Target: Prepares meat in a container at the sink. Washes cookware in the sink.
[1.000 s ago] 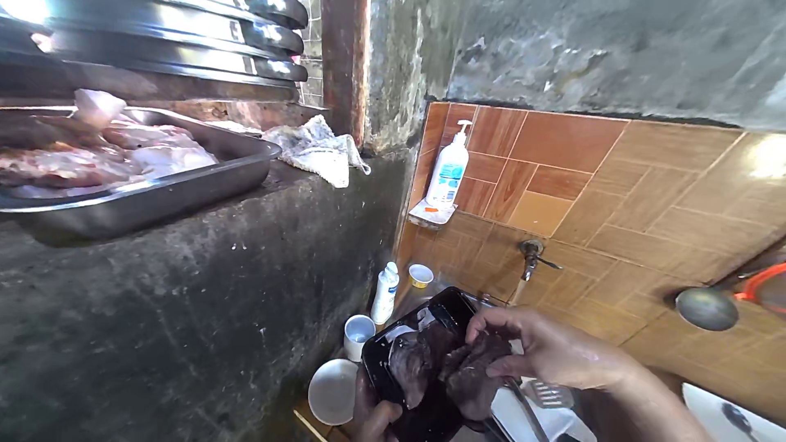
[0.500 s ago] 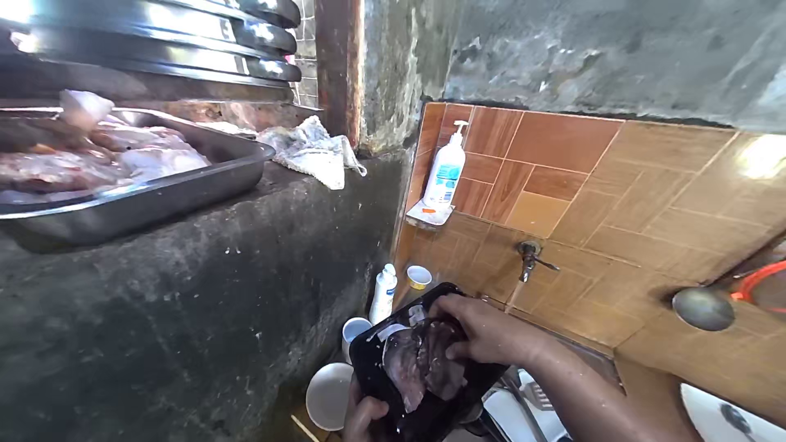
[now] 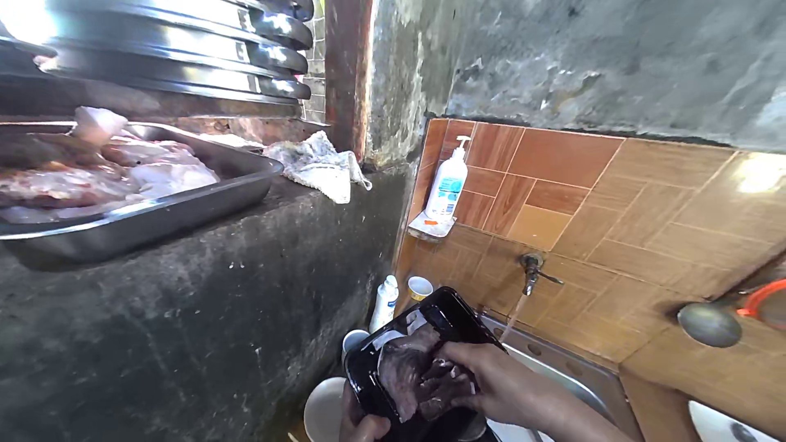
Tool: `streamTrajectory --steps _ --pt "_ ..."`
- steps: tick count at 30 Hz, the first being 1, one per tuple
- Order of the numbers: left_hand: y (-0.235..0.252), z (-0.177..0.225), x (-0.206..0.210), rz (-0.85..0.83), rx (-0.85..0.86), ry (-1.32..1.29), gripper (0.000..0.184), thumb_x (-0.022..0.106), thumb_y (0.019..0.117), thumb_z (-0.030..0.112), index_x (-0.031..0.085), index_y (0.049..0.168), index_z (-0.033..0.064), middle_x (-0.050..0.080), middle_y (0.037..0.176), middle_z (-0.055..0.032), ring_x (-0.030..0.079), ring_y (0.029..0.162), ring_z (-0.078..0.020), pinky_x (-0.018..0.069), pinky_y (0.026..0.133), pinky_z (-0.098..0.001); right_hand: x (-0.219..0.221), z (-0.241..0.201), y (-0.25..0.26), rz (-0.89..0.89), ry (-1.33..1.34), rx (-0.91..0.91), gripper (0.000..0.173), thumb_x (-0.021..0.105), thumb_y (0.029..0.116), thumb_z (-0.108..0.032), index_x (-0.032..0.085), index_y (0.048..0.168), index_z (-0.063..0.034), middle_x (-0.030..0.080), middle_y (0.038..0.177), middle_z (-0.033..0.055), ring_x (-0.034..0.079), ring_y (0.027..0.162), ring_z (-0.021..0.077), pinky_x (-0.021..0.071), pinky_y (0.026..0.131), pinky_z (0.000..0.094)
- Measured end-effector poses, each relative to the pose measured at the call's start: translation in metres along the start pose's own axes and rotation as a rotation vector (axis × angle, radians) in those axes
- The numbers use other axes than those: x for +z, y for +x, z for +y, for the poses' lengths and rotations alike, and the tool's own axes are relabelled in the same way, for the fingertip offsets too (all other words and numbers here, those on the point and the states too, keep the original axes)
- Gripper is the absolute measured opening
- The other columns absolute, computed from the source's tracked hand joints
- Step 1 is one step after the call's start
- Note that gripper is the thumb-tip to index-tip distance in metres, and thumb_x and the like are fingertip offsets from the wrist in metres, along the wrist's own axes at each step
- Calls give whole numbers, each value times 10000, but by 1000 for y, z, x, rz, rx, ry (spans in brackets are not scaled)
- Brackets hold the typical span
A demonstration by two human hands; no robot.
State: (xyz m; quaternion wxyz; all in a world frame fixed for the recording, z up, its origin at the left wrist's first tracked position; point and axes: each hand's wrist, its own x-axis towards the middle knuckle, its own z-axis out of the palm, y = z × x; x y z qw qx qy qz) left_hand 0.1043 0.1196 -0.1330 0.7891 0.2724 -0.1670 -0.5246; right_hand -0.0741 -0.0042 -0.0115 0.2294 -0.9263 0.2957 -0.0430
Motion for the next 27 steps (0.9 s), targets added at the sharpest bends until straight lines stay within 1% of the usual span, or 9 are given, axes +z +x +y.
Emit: streamTrajectory --steps 4,9,12,15,17,19,23,25,27 --pt "-2 -2 -3 28 -22 22 743 530 693 -52 299 1389 71 693 1049 -29 723 870 -97 628 752 -315 -24 7 -6 12 70 151 483 842 822 -166 643 1241 -30 711 1045 166 693 970 290 555 899 508" --pt "-6 -5 -23 28 -48 -16 589 524 734 -18 399 1296 104 726 959 -2 732 847 -97 629 736 -318 -62 27 -26 357 161 312 383 850 790 -224 677 1112 -110 729 920 38 715 836 165 611 775 425" --pt "-9 -8 -30 5 -70 -101 532 576 730 8 453 1235 119 747 902 -8 743 815 -116 631 719 -334 -67 19 -26 529 348 454 340 848 819 -85 643 1087 -38 721 902 105 713 810 223 603 743 441" --pt "-9 -15 -28 24 -61 -72 701 572 712 -14 332 1356 121 727 991 -4 738 858 -109 633 743 -335 -49 11 -16 603 688 588 278 750 918 -74 618 1154 -9 707 887 134 689 706 214 593 619 364" --pt "-9 -20 -25 29 -37 -2 874 553 707 -39 173 1480 112 658 1150 -25 714 950 -101 624 800 -331 -27 7 -7 623 963 651 271 675 991 -127 607 1221 -1 720 906 162 714 738 241 618 652 380" --pt "-8 -25 -21 80 -19 47 965 558 687 -52 104 1525 95 594 1229 -64 690 996 -106 614 816 -330 -1 6 4 630 1221 684 260 589 1046 -177 602 1216 19 720 918 171 719 770 242 619 682 376" --pt "-9 -34 -22 149 -16 53 978 568 690 -41 98 1534 110 578 1229 -83 681 999 -125 610 799 -357 37 0 26 711 1490 843 305 617 1036 -223 604 1186 42 705 920 160 706 758 222 608 658 344" --pt "-9 -37 -25 158 -33 37 928 547 715 -41 124 1524 126 602 1198 -79 695 968 -135 617 774 -365 44 -1 34 769 1541 810 362 611 1042 -230 568 1273 45 707 1022 179 726 871 248 629 755 370" --pt "-10 -38 -28 178 -55 37 854 527 740 -29 174 1501 127 621 1158 -73 697 940 -135 616 758 -364 44 -3 34 721 1551 829 463 559 1063 -355 541 1360 1 682 1193 177 694 1061 271 591 893 415"
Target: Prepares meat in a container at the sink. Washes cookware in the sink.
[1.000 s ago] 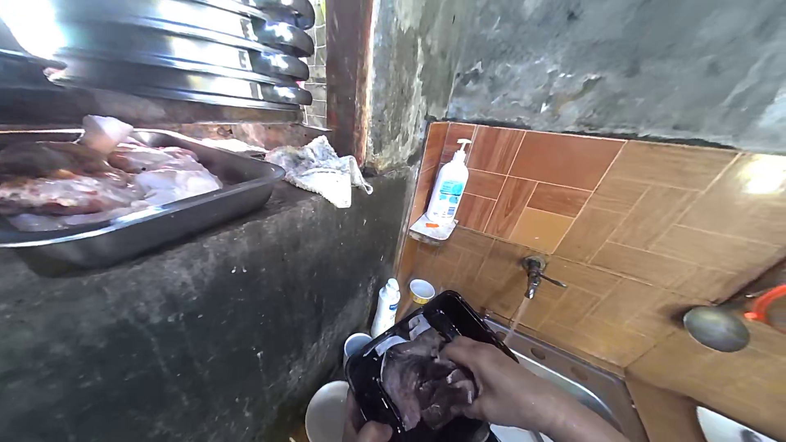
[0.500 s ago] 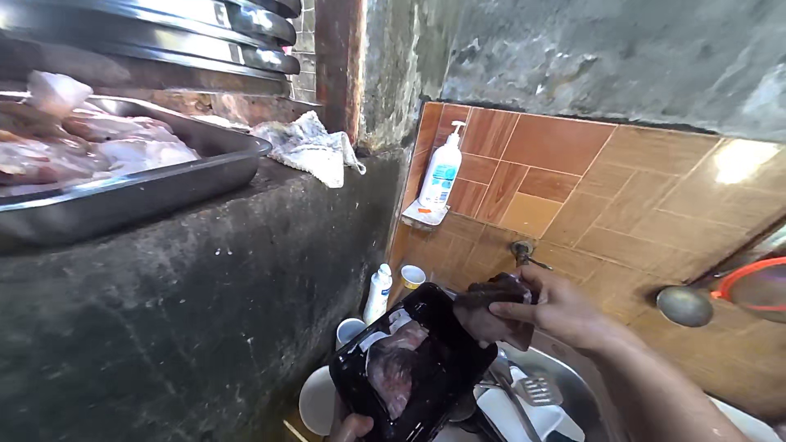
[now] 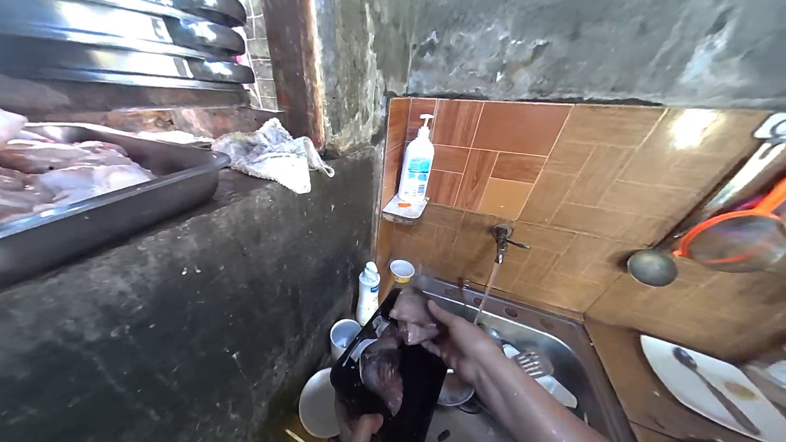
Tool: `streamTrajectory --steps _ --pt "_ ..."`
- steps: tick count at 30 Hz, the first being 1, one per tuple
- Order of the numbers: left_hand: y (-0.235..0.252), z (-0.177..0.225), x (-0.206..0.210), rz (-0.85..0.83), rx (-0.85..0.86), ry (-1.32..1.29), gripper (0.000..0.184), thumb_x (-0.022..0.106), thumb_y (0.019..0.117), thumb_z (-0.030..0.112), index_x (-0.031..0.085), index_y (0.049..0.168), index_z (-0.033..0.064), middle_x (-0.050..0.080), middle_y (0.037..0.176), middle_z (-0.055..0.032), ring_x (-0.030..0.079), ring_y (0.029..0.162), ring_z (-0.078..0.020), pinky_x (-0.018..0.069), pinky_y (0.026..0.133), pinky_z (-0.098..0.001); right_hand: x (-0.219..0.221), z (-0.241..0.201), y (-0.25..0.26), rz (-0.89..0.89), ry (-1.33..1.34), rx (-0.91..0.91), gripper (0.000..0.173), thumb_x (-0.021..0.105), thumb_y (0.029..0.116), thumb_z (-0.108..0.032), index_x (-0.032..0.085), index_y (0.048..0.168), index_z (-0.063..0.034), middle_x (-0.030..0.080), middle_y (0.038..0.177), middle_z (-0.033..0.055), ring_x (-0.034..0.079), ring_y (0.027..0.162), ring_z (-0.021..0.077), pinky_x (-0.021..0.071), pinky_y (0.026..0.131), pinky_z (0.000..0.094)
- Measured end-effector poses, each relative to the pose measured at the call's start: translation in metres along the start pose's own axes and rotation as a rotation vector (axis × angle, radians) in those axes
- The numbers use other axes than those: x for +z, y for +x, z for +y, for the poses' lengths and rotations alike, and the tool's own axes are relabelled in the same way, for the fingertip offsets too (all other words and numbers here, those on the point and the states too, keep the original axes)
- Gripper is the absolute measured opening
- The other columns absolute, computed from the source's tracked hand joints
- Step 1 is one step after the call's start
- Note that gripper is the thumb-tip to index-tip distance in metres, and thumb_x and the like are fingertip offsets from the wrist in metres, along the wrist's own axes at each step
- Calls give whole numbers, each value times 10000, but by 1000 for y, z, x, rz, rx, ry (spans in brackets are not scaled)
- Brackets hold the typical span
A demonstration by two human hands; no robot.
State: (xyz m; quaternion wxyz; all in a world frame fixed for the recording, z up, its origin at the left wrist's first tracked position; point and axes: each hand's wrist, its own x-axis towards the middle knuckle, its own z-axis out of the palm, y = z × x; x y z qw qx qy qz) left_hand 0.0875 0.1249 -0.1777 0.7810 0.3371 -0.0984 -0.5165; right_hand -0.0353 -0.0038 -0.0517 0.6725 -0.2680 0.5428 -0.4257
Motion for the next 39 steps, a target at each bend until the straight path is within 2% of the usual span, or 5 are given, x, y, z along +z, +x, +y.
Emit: streamTrajectory --steps 5,12,22,35,39 --pt "8 6 -11 -37 -7 77 979 563 684 -7 120 1549 112 569 1259 -104 672 1023 -151 609 794 -376 1 10 -43 -26 -144 -21 432 538 1079 -299 515 1394 -5 597 1301 185 594 1169 278 495 982 452" --pt "5 4 -18 -95 -95 43 823 535 715 20 227 1474 106 659 1109 -65 709 922 -140 617 756 -368 10 51 -27 -424 -1620 -477 609 658 983 -207 454 1531 -39 490 1532 210 425 1453 375 306 1221 537" --pt "0 8 -17 -168 -110 36 831 580 683 -1 250 1442 74 676 1092 -77 720 912 -156 623 762 -372 -6 30 -25 -526 -1528 -680 217 755 873 -59 698 1060 34 670 1159 235 601 1190 393 443 1085 520" --pt "-8 6 4 -5 -173 -2 853 550 708 -1 237 1496 101 637 1161 -145 705 952 -219 618 736 -422 -19 -17 -46 -18 -1426 -696 210 689 927 -204 681 1073 -54 706 908 128 696 858 305 558 795 544" --pt "-11 1 14 22 -164 7 884 557 706 -8 216 1514 102 613 1175 -154 691 955 -223 611 739 -421 7 44 -39 -147 -1518 -767 325 660 960 -234 674 1191 -7 699 1176 202 678 1127 374 548 960 553"
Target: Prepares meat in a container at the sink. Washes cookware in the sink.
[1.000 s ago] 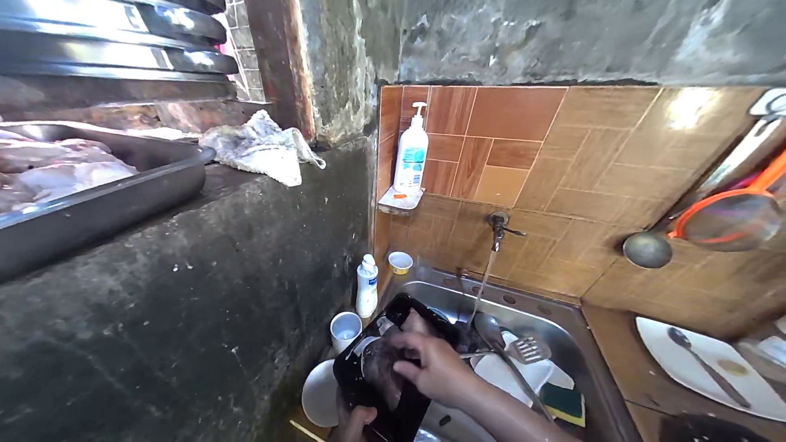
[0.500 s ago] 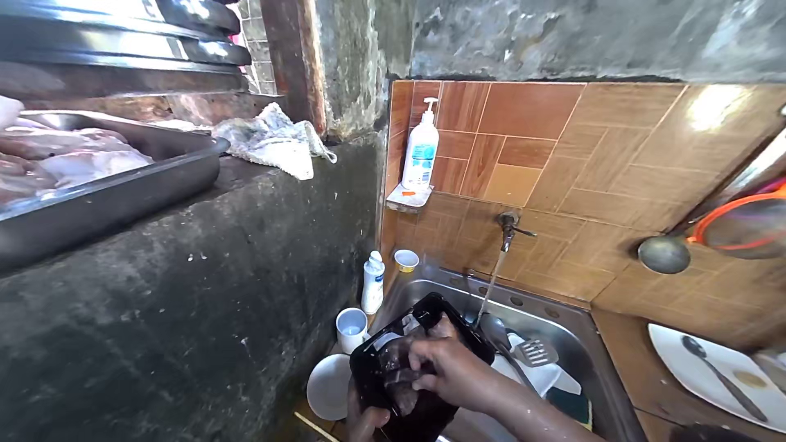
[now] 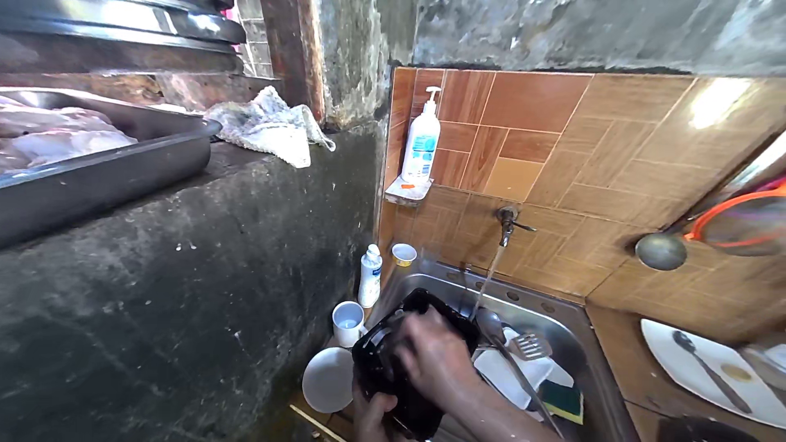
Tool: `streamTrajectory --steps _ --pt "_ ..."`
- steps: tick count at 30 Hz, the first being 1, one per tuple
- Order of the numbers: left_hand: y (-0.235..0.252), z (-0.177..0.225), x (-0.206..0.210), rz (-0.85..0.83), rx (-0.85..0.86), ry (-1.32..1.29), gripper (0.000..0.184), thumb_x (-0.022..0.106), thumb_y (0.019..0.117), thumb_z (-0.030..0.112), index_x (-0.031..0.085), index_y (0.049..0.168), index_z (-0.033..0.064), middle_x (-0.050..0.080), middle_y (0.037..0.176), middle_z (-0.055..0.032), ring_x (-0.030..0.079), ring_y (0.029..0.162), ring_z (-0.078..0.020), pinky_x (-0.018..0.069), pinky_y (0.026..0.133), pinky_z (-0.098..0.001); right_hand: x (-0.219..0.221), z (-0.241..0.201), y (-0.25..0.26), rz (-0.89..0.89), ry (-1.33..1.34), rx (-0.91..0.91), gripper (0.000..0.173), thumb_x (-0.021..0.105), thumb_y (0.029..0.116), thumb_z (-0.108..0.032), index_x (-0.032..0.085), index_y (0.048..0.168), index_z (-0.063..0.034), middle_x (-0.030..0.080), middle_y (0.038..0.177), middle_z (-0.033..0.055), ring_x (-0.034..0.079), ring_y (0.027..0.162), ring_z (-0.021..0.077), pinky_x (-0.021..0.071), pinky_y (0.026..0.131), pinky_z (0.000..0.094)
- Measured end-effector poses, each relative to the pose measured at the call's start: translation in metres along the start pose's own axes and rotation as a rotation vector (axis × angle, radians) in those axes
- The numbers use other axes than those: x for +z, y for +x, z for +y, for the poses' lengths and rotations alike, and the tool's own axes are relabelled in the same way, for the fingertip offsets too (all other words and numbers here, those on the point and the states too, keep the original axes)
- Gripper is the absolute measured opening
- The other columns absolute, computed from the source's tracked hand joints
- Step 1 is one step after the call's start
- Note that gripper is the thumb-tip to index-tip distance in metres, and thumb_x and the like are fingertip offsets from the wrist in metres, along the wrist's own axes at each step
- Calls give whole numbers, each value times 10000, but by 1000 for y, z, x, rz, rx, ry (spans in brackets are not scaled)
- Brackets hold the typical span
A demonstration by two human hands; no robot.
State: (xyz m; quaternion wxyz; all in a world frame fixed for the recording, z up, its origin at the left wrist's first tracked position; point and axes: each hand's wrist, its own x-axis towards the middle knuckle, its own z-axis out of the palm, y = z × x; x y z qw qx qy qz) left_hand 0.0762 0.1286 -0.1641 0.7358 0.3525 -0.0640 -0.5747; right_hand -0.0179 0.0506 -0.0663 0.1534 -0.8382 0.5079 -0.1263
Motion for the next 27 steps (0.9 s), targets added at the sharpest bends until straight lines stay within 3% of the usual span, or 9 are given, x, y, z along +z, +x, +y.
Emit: streamTrajectory --steps 2,5,9,12,14,17,21,24,27 --pt "2 0 -1 -7 6 -10 860 555 697 -12 228 1484 105 620 1139 -134 694 927 -201 609 722 -404 9 2 6 -271 56 -48 418 671 983 -322 664 1247 2 624 1324 217 561 1300 371 448 1106 528" --pt "3 2 -10 -63 39 41 971 568 680 -34 137 1538 112 585 1231 -147 689 985 -213 614 762 -413 0 3 13 -245 -32 -96 356 682 954 -155 651 1274 -2 632 1293 236 576 1269 401 402 1125 578" --pt "0 5 -12 -146 89 120 1051 595 629 -54 93 1545 63 559 1292 -137 676 1049 -166 610 826 -366 -16 -11 25 -471 -321 28 735 733 885 -139 404 1542 -110 648 1271 265 599 1217 475 281 1137 718" --pt "-1 11 -16 -204 69 117 1037 595 631 -65 97 1531 64 578 1278 -118 683 1047 -159 611 841 -369 -22 -15 35 -561 -309 32 747 771 856 -172 426 1513 -92 647 1254 261 600 1206 474 305 1086 760" --pt "-1 15 -20 -214 44 122 1009 589 639 -56 119 1525 62 601 1249 -108 693 1017 -152 614 830 -367 -24 -6 44 -652 -153 10 690 735 945 -238 407 1529 -73 629 1291 260 587 1238 451 369 1076 715" --pt "-2 19 -21 -210 24 84 963 568 662 -38 142 1518 76 619 1212 -96 702 981 -154 619 803 -370 -23 0 44 -670 -72 -18 515 749 948 -219 536 1388 -58 667 1189 236 640 1129 421 470 996 643" --pt "-1 23 -22 -225 13 29 919 574 670 -42 187 1495 76 650 1170 -97 715 960 -175 626 785 -382 -25 -19 14 -549 -384 -172 384 762 854 -50 677 1228 -31 627 1279 280 585 1194 524 388 969 786" --pt "0 20 -24 -210 6 10 909 579 668 -35 208 1491 73 656 1152 -114 715 941 -190 622 771 -391 -18 7 8 -475 -275 -470 312 819 777 -96 698 1050 -6 656 1160 219 581 1178 445 437 1022 642" --pt "1 20 -25 -164 7 40 917 574 677 -18 190 1504 82 648 1157 -104 712 937 -172 621 766 -378 -27 26 11 -532 -24 -420 278 797 818 -88 638 1024 10 666 954 207 644 964 393 488 920 601"
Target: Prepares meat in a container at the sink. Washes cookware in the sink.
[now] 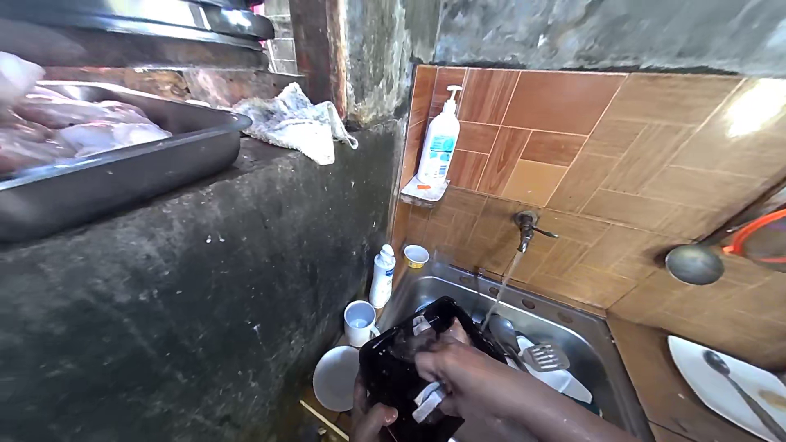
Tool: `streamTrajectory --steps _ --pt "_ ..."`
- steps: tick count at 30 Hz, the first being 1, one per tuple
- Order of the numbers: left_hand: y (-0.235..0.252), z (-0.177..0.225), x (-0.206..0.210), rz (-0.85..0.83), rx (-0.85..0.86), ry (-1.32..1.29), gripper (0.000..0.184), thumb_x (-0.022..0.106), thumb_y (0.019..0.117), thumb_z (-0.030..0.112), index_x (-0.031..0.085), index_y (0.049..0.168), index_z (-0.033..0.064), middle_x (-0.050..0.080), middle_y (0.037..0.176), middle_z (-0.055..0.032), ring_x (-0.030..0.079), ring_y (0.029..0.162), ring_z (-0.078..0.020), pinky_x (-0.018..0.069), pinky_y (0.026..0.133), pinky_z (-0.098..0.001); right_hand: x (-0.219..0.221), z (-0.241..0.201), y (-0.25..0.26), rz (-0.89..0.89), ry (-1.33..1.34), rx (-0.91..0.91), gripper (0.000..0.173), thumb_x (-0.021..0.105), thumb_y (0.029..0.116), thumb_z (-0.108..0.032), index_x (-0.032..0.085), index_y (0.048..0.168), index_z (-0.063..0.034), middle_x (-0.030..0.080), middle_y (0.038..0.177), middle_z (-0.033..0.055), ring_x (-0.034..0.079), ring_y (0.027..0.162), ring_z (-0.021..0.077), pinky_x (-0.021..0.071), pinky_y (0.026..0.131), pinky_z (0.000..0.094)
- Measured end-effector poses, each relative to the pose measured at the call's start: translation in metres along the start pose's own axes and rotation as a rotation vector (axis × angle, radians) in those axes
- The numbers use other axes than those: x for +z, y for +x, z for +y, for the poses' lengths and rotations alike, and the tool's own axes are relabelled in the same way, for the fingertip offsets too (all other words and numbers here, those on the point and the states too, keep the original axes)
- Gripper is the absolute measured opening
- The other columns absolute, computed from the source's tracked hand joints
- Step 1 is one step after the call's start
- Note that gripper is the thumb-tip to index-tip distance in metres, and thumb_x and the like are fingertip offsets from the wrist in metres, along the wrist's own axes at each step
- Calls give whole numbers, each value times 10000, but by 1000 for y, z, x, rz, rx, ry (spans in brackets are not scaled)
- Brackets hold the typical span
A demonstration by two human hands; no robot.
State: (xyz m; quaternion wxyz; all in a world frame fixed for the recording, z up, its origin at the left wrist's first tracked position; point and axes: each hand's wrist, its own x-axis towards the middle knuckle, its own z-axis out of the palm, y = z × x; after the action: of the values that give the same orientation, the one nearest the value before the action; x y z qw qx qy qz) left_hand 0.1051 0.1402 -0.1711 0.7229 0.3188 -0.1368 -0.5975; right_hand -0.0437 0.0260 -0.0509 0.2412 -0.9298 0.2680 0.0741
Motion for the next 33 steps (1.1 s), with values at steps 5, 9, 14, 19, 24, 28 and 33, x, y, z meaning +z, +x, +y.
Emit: streamTrajectory --steps 5,9,14,19,24,28,33 --pt "2 2 -4 54 -4 49 947 556 691 -22 142 1537 82 600 1225 -108 693 972 -145 611 783 -352 -30 18 -14 218 244 134 378 712 934 -129 618 1288 -39 714 1093 165 705 983 285 564 915 503" --pt "3 -1 -4 49 -1 37 912 556 688 -24 174 1510 80 602 1211 -105 693 977 -155 612 791 -364 -54 5 -13 93 222 114 311 671 954 -71 662 1264 -53 716 1094 145 697 980 246 558 917 467" --pt "-3 -2 1 56 -2 56 838 525 714 -34 204 1481 62 619 1140 -72 695 918 -117 610 769 -335 -48 17 17 13 132 364 431 780 921 -242 676 1285 -36 679 1234 206 637 1176 354 476 1053 551" --pt "-10 -6 -4 48 -8 8 802 535 715 -12 226 1450 82 636 1105 -41 696 924 -106 609 781 -327 0 37 31 167 80 523 639 805 882 -338 562 1364 4 595 1333 256 536 1298 426 406 1117 583" --pt "-16 -8 -5 18 -17 -50 774 555 707 -22 261 1413 102 681 1067 -32 719 908 -123 619 777 -340 22 32 35 296 133 440 697 772 903 -342 457 1423 -2 595 1369 181 513 1350 345 215 1235 562" --pt "-17 -6 -7 22 -22 -66 760 592 687 1 305 1385 90 702 1023 -47 729 882 -138 625 758 -356 18 30 34 360 206 382 654 848 826 -283 529 1326 -8 647 1246 156 567 1251 319 270 1194 546" --pt "-11 -7 -7 -18 -25 -154 742 626 674 -2 355 1360 77 708 1026 -99 734 889 -191 626 747 -397 8 28 25 347 216 117 342 790 881 -220 717 1178 -65 693 1137 137 664 1067 275 522 970 518"
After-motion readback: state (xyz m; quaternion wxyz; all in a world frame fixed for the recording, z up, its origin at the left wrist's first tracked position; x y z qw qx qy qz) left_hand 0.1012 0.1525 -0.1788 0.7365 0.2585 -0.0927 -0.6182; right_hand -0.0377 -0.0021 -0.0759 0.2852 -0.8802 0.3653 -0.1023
